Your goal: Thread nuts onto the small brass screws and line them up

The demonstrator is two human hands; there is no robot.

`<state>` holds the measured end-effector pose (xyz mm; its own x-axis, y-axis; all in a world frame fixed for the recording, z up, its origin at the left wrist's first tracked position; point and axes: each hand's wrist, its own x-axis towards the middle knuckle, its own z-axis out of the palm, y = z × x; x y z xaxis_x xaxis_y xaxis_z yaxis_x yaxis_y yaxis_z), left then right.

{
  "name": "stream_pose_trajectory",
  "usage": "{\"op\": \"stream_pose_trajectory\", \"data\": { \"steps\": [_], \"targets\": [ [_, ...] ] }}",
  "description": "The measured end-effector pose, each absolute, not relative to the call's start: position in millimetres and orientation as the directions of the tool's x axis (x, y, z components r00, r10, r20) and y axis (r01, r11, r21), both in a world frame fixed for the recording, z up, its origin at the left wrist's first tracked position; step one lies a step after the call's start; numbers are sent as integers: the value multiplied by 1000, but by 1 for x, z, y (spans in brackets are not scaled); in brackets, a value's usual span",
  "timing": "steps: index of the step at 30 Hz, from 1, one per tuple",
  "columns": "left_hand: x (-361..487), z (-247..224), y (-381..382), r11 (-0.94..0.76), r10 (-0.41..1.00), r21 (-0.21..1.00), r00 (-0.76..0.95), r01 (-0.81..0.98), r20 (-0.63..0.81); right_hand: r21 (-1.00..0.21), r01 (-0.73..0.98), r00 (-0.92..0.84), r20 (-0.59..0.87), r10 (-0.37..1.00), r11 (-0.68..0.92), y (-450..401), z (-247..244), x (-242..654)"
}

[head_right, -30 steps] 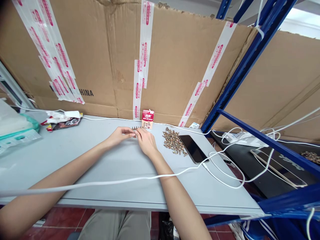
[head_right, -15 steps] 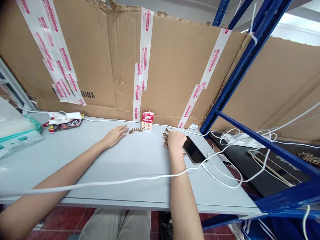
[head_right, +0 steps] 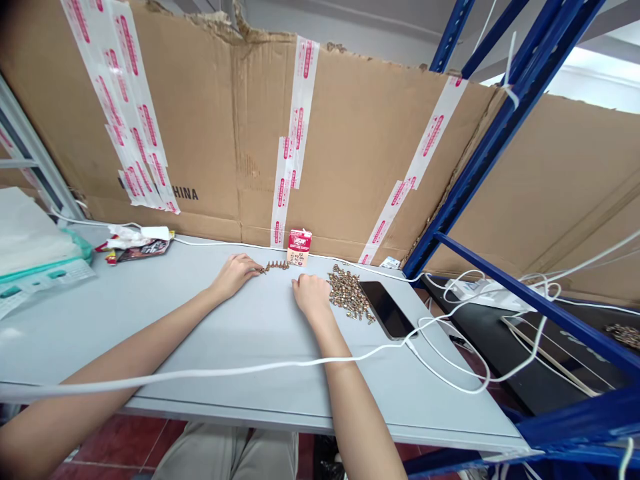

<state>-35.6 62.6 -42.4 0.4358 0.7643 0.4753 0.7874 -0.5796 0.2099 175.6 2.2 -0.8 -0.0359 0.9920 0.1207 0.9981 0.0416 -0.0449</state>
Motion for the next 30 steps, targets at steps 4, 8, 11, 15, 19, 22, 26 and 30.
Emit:
{"op": "stream_pose_trajectory", "data": {
  "steps": [4, 8, 11, 15, 19, 22, 26, 30],
  "targets": [
    [-35, -40, 60, -538, 793, 333, 331, 775, 511, -73, 994, -66, 156, 986, 78, 4, -8, 174],
    [-21, -36, 49, -526, 839, 608, 247, 595, 484, -357, 892, -229, 169, 959, 276, 6, -13, 172],
    [-4, -34, 38, -523, 852, 733, 248, 435, 461, -555, 738, -336, 190, 922, 384, 7, -18, 168],
    [2, -34, 37, -532, 846, 722, 295, 441, 444, -624, 670, -351, 211, 912, 402, 10, -22, 167],
    [-31, -36, 57, -488, 855, 583, 222, 649, 469, -581, 718, -304, 235, 923, 384, 13, -24, 171],
    [-64, -39, 72, -378, 863, 398, 161, 836, 479, -557, 757, -243, 246, 938, 342, 15, -24, 174],
    [-84, -43, 78, -300, 896, 328, 146, 896, 420, -590, 738, -214, 257, 943, 328, 16, -23, 174],
    [-79, -43, 75, -300, 893, 266, 171, 916, 416, -627, 714, -190, 254, 948, 311, 13, -20, 171]
  ]
}}
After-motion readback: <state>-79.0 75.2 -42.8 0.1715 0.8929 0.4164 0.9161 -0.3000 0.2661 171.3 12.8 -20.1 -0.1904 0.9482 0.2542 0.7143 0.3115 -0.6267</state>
